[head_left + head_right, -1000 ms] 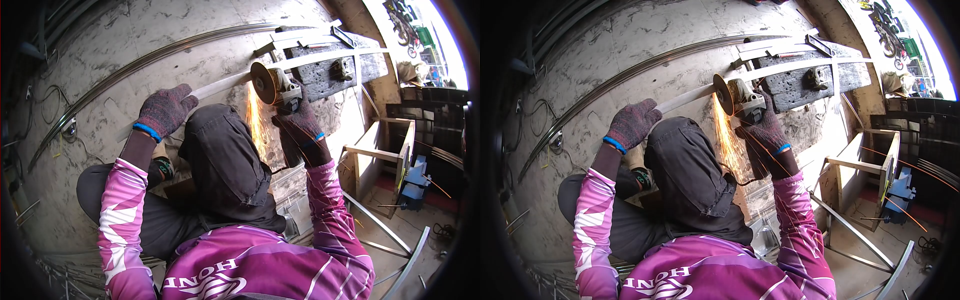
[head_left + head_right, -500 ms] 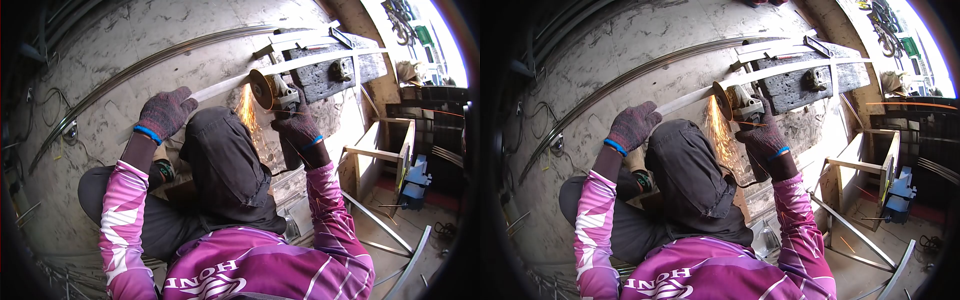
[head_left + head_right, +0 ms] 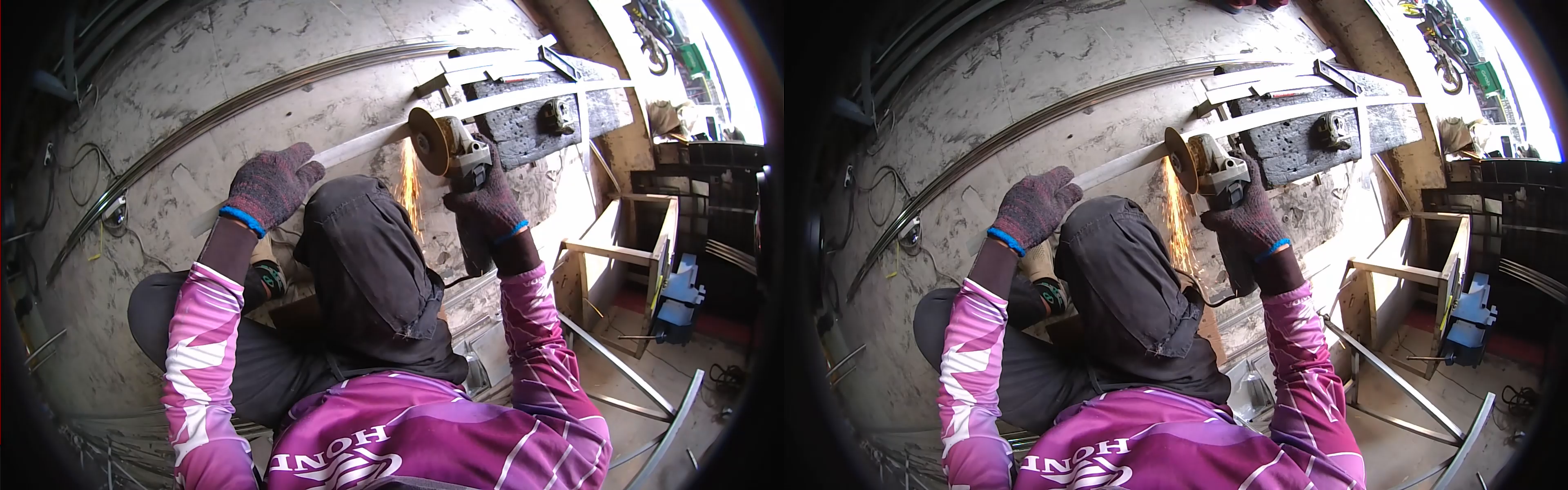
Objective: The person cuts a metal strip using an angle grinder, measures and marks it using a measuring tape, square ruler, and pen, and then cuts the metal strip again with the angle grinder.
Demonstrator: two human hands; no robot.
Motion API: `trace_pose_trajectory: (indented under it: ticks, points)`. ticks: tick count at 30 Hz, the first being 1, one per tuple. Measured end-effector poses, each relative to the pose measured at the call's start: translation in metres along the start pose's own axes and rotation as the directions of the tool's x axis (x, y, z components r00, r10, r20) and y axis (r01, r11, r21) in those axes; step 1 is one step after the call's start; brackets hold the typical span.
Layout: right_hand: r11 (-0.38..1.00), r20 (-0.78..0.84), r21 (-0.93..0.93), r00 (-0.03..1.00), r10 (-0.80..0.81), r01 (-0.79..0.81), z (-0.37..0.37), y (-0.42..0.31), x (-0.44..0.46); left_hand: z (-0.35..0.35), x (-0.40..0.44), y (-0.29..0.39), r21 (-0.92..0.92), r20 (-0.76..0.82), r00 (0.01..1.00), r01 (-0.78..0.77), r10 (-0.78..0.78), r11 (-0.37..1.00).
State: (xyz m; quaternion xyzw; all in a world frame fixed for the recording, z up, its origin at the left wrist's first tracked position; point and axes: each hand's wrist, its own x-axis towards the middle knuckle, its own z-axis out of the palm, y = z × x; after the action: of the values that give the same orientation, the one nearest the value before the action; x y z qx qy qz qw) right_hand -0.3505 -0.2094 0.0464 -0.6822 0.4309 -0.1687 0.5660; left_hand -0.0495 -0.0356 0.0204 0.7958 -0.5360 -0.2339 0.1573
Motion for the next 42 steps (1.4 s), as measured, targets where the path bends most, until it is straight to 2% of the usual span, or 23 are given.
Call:
trace_pose_trajectory:
  ticks: [5,11,14,20,22,28,32,34,37,42]
  points:
    - [0.999,0.0,-0.031,1.0,-0.018,0.018,-0.001,0.001,0.003,0.001,0.0,0.0,0.01,0.009,1.0,0.003,-0.003,1.0]
    - [0.999,-0.026,0.031,1.0,0.012,-0.011,0.003,-0.003,0.001,-0.003,0.001,0.002,0.015,0.038,0.999,0.006,-0.007,1.0]
    - [1.0,-0.001,-0.002,1.0,-0.031,0.031,-0.001,0.002,0.003,-0.004,0.001,0.003,0.025,0.039,0.999,0.01,-0.011,1.0]
    - [0.998,0.017,0.018,0.998,0.06,-0.06,-0.002,0.005,0.002,-0.003,0.001,0.001,0.027,0.038,0.999,0.017,-0.018,1.0]
    - [0.996,0.009,-0.052,0.998,-0.066,0.067,-0.002,0.012,0.005,-0.004,0.0,0.002,0.015,0.039,0.999,0.02,-0.021,1.0]
    - [0.999,0.008,0.037,1.0,-0.029,0.028,0.001,0.004,0.001,-0.004,0.0,0.003,0.007,0.048,0.998,0.027,-0.028,1.0]
    - [1.0,-0.011,0.026,1.0,-0.009,0.009,0.002,0.002,0.005,-0.007,0.0,0.004,-0.004,0.068,0.997,0.048,-0.048,0.999]
    - [0.994,0.001,-0.069,0.997,-0.081,0.081,-0.002,0.007,0.009,-0.007,0.0,0.004,-0.011,0.073,0.996,0.054,-0.053,0.998]
    - [0.997,0.003,-0.073,1.0,-0.014,0.014,0.0,-0.002,0.006,-0.011,-0.001,0.007,-0.015,0.089,0.994,0.058,-0.057,0.998]
    - [0.997,-0.003,-0.04,0.998,-0.068,0.068,0.002,0.004,0.007,-0.009,-0.001,0.005,-0.034,0.082,0.996,0.045,-0.042,0.998]
